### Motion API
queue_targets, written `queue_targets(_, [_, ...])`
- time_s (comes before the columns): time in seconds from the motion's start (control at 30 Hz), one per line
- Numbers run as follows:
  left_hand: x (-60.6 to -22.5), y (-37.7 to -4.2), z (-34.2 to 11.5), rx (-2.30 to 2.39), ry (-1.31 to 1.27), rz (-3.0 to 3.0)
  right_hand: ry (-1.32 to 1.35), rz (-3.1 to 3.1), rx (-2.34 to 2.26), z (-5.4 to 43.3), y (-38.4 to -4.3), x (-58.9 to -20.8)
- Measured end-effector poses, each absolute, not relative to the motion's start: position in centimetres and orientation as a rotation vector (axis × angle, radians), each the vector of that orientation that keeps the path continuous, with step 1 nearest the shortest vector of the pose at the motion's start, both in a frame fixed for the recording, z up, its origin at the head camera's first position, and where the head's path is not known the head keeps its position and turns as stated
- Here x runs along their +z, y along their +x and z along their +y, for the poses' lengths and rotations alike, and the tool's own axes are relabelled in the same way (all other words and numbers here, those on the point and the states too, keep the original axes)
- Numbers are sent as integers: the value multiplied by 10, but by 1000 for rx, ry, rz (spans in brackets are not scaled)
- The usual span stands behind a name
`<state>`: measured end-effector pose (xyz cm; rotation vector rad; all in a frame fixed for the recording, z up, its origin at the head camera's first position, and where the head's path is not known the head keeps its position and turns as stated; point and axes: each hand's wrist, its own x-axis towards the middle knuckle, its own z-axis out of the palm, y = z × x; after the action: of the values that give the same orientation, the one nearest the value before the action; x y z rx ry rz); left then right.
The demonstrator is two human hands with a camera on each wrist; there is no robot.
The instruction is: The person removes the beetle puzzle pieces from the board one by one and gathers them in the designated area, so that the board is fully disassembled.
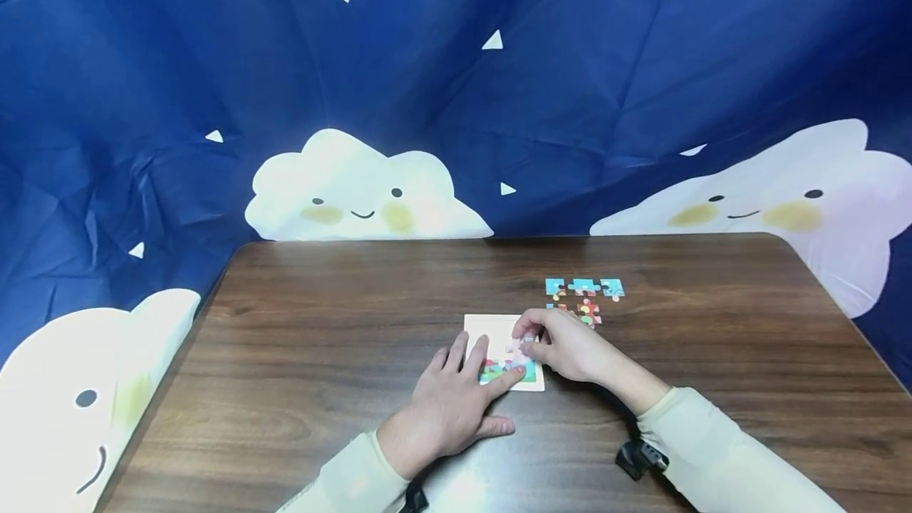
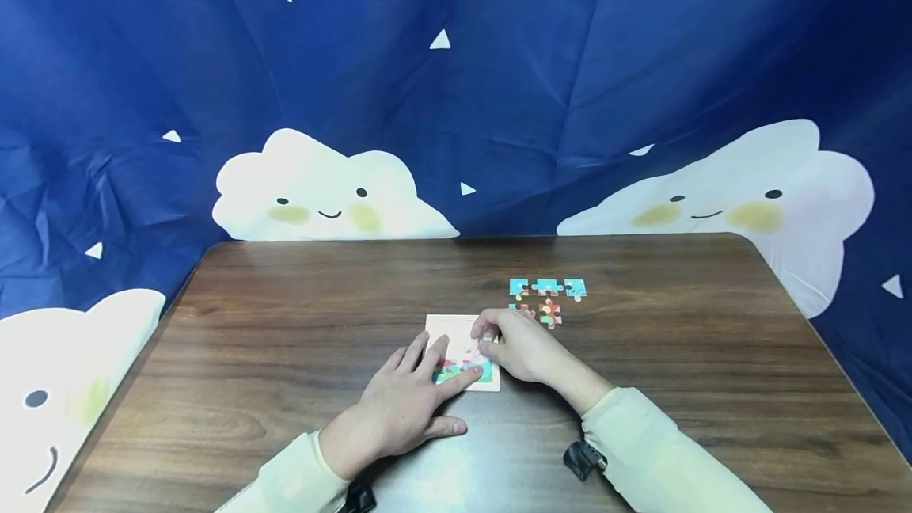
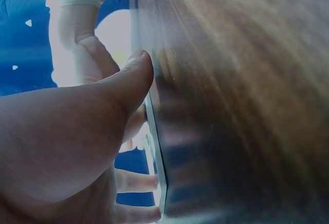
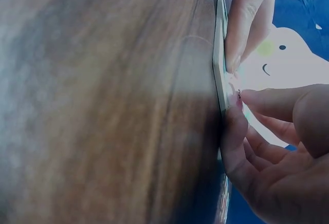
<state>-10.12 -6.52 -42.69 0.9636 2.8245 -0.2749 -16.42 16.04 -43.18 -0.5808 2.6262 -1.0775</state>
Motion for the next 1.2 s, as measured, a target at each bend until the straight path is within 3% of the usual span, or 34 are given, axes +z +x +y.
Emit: queue_targets(1.2, [-425, -101, -64, -279, 975, 2821, -525, 2674, -1126, 158, -157, -432])
